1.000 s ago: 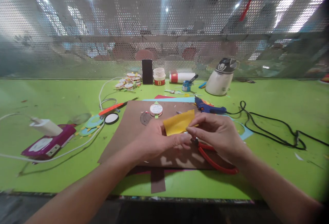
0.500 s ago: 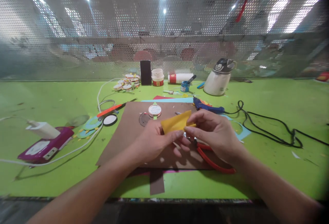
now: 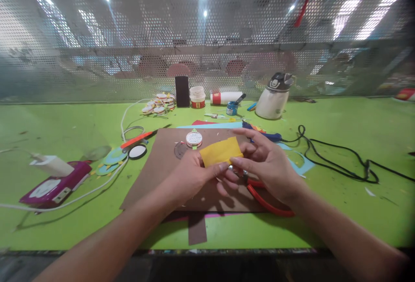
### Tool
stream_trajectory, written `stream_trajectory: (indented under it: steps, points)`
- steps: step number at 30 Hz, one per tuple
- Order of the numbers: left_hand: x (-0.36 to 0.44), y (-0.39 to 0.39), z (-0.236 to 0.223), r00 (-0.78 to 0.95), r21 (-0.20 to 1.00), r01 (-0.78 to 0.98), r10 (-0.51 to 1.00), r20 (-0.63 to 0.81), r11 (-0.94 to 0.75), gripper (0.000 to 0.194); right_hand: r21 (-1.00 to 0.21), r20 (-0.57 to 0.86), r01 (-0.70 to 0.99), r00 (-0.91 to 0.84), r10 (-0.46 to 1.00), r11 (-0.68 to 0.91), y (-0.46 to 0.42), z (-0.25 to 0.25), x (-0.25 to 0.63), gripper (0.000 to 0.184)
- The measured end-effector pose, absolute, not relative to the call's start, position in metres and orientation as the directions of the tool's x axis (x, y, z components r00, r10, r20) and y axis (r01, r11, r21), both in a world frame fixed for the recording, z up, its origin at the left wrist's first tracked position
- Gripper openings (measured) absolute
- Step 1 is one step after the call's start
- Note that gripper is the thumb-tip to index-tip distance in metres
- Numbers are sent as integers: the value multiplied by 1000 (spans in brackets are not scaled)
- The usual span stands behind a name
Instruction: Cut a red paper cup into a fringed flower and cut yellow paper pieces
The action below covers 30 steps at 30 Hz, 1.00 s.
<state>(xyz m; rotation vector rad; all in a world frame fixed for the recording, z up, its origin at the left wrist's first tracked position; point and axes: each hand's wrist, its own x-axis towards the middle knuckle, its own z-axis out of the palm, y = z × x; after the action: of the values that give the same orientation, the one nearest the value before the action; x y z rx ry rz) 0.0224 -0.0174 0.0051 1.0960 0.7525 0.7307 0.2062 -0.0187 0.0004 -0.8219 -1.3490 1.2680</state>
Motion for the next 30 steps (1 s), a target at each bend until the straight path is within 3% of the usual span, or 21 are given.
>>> stream_trajectory:
  steps: [20, 25, 30]
  points:
    - [27, -13, 5, 491, 940, -178, 854, -172, 291, 31, -980, 174, -126, -199, 964, 151, -17, -4, 204, 54]
    - [28, -13, 5, 496, 948, -170, 854, -155, 270, 38, -981, 135, -170, -222, 966, 98, -14, -7, 203, 49]
    - [27, -12, 7, 504, 959, -149, 853, -135, 240, 32, -981, 51, -195, -260, 964, -1, -8, -8, 208, 49]
